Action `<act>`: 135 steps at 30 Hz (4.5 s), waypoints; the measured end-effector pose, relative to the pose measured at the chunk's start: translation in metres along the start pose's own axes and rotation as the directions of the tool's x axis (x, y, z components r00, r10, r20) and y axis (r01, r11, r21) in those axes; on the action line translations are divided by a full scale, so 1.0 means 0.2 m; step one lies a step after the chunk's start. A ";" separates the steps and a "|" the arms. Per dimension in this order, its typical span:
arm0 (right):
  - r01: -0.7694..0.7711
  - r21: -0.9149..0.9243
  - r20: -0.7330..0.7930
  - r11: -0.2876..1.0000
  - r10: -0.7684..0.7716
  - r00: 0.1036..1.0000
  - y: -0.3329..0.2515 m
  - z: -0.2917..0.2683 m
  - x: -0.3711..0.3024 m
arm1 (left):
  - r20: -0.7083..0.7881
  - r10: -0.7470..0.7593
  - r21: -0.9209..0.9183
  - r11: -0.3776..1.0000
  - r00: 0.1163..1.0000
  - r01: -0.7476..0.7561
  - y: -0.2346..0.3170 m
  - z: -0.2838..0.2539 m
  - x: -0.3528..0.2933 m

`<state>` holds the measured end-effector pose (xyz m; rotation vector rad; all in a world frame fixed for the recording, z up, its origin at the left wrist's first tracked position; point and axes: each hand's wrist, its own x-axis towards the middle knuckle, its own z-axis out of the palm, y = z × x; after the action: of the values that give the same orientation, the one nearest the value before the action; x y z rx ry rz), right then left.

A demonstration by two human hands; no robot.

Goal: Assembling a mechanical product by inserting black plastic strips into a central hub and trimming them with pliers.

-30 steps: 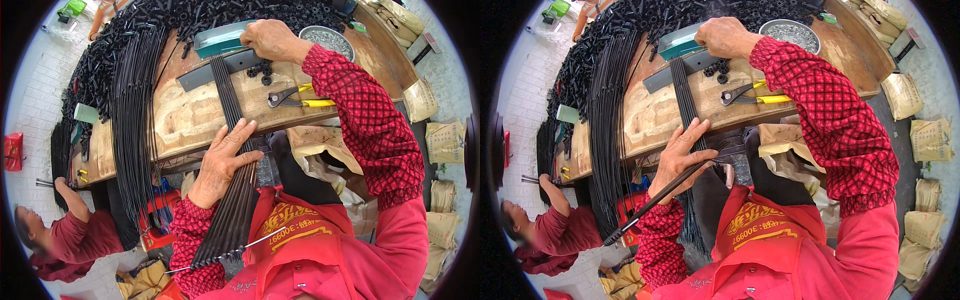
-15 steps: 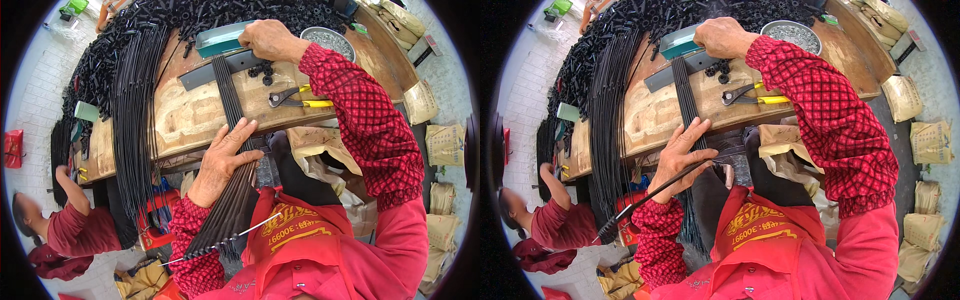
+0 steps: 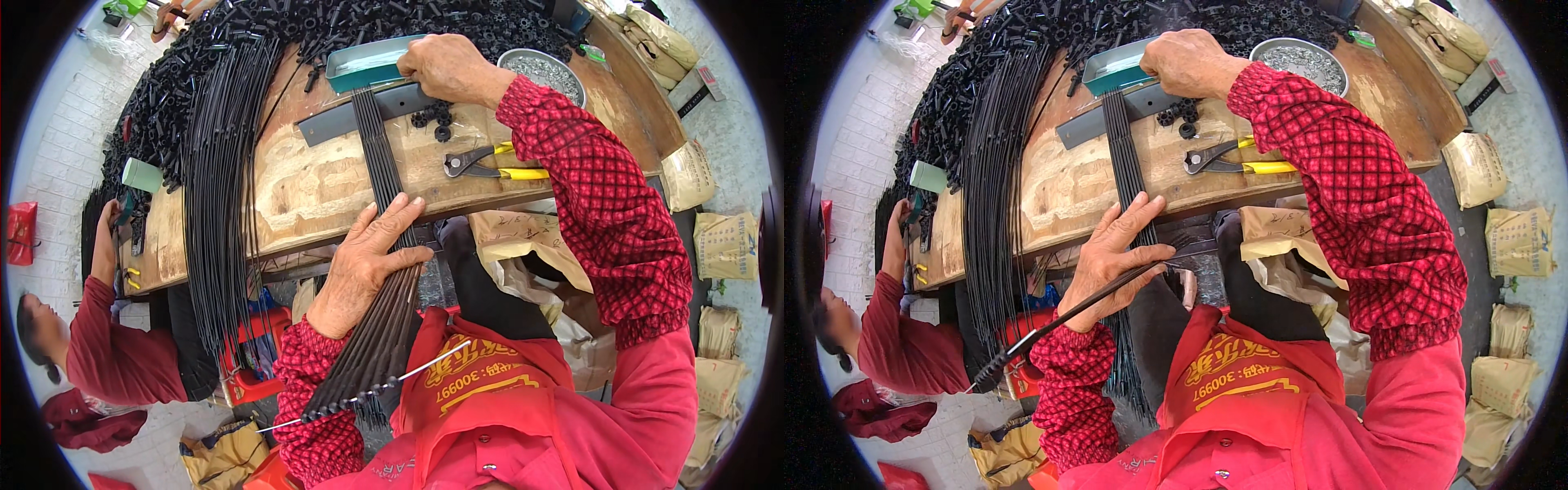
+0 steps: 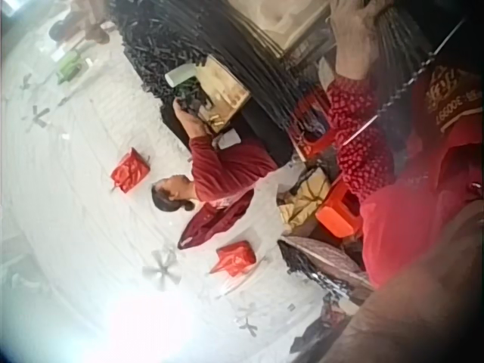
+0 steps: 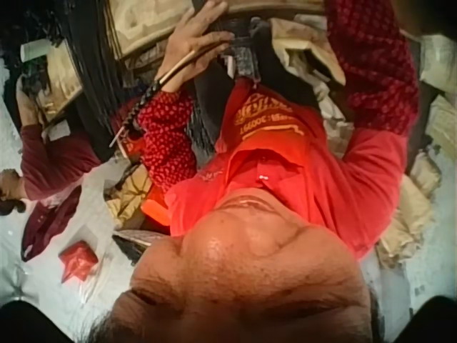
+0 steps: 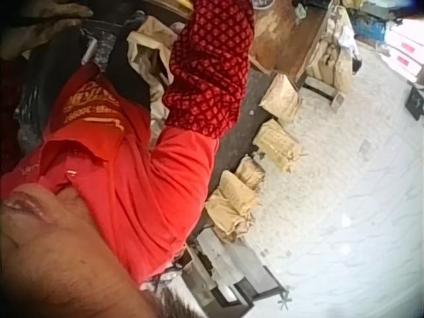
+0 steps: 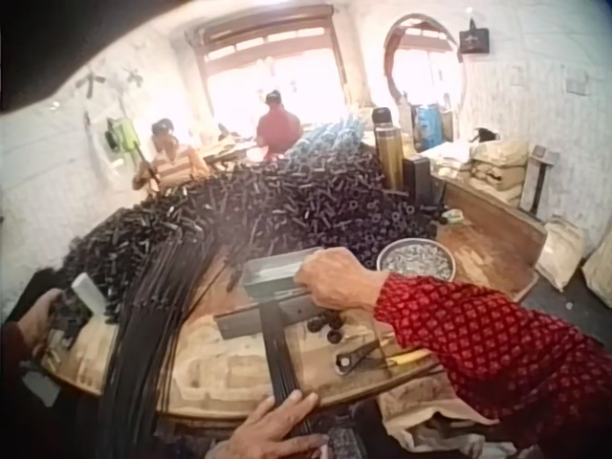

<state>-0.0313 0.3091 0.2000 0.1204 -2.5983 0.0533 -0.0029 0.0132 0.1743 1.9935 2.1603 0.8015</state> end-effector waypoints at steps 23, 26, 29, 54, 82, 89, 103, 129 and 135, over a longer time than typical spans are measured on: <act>-0.045 -0.045 0.136 0.998 0.051 0.989 -0.01 -0.04 0.02 | 0.003 -0.011 -0.010 1.000 1.000 0.011 0.02 -0.01 0.02; -0.028 -0.023 0.134 0.999 0.031 0.991 -0.02 -0.05 0.02 | 0.010 -0.018 -0.006 1.000 1.000 0.018 0.02 -0.01 0.01; -0.047 0.001 0.135 0.999 0.047 0.990 -0.03 -0.03 0.02 | 0.007 -0.025 -0.011 1.000 1.000 0.025 0.03 -0.02 0.01; 0.039 -0.009 0.025 0.999 -0.038 0.999 -0.01 0.03 0.05 | 0.022 -0.040 -0.017 0.999 0.999 0.040 0.01 -0.02 0.01; 0.045 -0.048 0.032 0.998 -0.043 0.999 -0.03 0.03 0.07 | 0.043 -0.062 -0.062 0.996 0.997 0.065 0.03 -0.04 0.02; 0.113 -0.117 0.017 0.987 -0.111 0.994 -0.01 0.06 0.08 | 0.061 -0.066 -0.073 0.995 0.996 0.071 0.03 -0.04 0.03; 0.025 0.249 0.126 0.968 -0.058 0.990 -0.04 0.05 0.26 | 0.066 -0.043 -0.066 0.997 0.997 0.047 0.01 -0.04 0.03; -0.220 0.443 0.510 0.869 -0.043 0.859 -0.49 -0.27 0.11 | -0.343 -0.032 -0.418 0.900 0.939 -0.122 0.45 -0.54 -0.13; -0.465 0.569 0.743 0.678 -0.182 0.644 -0.61 -0.41 -0.27 | -0.578 -0.213 -0.467 0.878 0.787 -0.106 0.49 -0.68 -0.12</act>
<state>0.0683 0.1966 0.2439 0.2371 -3.2272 1.4378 0.0324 -0.0516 0.3274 1.5225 1.9602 1.9858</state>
